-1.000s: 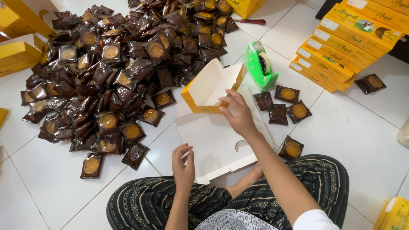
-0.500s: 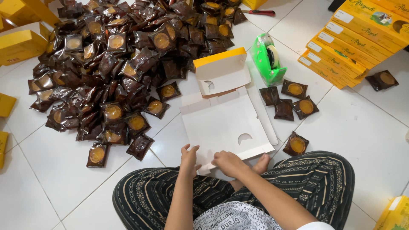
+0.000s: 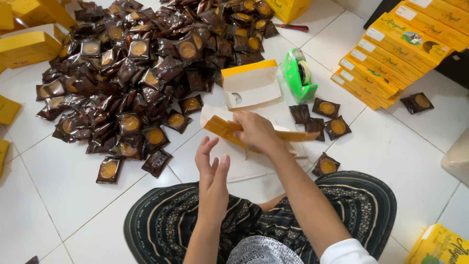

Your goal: The person packs individually wrapped bakery items into yellow boxes, seals them with tape, and organizes additional empty boxes by hand.

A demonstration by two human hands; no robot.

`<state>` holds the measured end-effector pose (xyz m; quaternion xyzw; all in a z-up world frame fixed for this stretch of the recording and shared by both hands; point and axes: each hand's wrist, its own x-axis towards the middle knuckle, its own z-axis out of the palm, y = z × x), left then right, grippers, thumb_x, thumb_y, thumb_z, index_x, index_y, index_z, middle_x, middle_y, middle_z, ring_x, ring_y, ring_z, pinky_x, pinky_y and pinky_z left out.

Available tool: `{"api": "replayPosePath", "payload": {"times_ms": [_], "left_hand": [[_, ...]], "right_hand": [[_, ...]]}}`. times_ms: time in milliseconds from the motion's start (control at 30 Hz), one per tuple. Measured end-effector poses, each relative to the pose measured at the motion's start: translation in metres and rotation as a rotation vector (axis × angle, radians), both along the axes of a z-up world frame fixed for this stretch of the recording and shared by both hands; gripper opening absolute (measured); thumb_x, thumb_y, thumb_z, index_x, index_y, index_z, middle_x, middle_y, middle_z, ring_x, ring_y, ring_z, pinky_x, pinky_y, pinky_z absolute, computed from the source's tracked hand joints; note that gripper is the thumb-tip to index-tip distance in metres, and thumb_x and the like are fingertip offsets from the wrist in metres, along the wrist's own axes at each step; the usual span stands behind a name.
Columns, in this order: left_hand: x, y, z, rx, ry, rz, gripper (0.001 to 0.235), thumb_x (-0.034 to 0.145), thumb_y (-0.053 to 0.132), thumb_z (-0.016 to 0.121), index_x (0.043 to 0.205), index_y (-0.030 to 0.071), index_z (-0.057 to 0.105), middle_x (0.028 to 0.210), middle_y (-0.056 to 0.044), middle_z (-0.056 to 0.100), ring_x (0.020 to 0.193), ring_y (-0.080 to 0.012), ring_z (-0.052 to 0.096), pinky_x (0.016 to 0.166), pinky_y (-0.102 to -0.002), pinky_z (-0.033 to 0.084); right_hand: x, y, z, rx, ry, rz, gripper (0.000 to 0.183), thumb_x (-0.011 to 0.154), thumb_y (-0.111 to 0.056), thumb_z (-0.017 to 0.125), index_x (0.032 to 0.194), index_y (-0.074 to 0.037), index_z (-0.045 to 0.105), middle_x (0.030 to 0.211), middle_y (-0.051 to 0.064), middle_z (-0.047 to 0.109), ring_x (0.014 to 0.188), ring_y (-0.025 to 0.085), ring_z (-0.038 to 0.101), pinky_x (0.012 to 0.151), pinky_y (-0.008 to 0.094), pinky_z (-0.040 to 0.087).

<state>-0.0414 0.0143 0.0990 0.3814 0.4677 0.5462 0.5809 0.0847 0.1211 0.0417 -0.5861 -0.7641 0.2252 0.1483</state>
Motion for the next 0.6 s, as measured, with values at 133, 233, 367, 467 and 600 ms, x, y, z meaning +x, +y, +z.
{"api": "replayPosePath", "payload": {"times_ms": [133, 233, 367, 467, 600], "left_hand": [[-0.011, 0.001, -0.005, 0.053, 0.154, -0.045, 0.041, 0.088, 0.025, 0.043, 0.123, 0.007, 0.035, 0.138, -0.022, 0.007, 0.131, -0.0413, -0.003, 0.104, -0.053, 0.005], [-0.011, 0.034, 0.002, -0.159, 0.041, -0.053, 0.051, 0.088, 0.032, 0.039, 0.130, 0.010, 0.021, 0.138, -0.026, 0.002, 0.130, -0.0435, -0.004, 0.099, -0.062, 0.008], [-0.015, 0.105, -0.035, -0.484, -0.391, -0.113, 0.081, 0.086, 0.054, 0.034, 0.138, 0.013, -0.012, 0.135, -0.036, -0.016, 0.123, -0.0540, -0.016, 0.079, -0.077, 0.005], [-0.016, 0.157, -0.161, -0.574, -0.544, -0.123, 0.064, 0.091, 0.039, 0.041, 0.124, -0.009, 0.014, 0.086, -0.006, 0.025, 0.081, -0.0294, 0.039, 0.078, -0.075, 0.022], [-0.012, 0.134, -0.139, -0.676, -0.550, -0.058, 0.053, 0.092, 0.030, 0.040, 0.126, -0.009, 0.026, 0.115, -0.022, 0.038, 0.111, -0.0425, 0.039, 0.084, -0.069, 0.027]], "right_hand": [[-0.003, 0.001, -0.021, 0.161, -0.008, -0.003, 0.013, 0.071, -0.006, 0.062, 0.081, -0.012, 0.056, 0.076, 0.004, 0.057, 0.078, 0.027, 0.061, 0.070, 0.037, 0.048], [0.007, 0.008, -0.039, 0.215, -0.041, -0.025, 0.012, 0.076, -0.007, 0.058, 0.086, -0.013, 0.055, 0.076, 0.004, 0.055, 0.079, 0.025, 0.061, 0.072, 0.034, 0.048], [0.004, 0.003, -0.002, 0.011, 0.234, -0.012, 0.019, 0.082, 0.000, 0.049, 0.095, -0.005, 0.061, 0.085, 0.015, 0.062, 0.088, 0.030, 0.061, 0.080, 0.036, 0.048], [0.003, -0.003, 0.002, -0.225, 0.285, 0.134, 0.024, 0.083, 0.002, 0.042, 0.100, 0.006, 0.058, 0.097, 0.029, 0.060, 0.098, 0.043, 0.055, 0.088, 0.048, 0.043], [0.016, -0.004, -0.046, -0.272, 0.249, 0.081, 0.024, 0.084, -0.001, 0.044, 0.100, -0.003, 0.062, 0.096, 0.018, 0.063, 0.098, 0.031, 0.059, 0.087, 0.038, 0.045]]}}
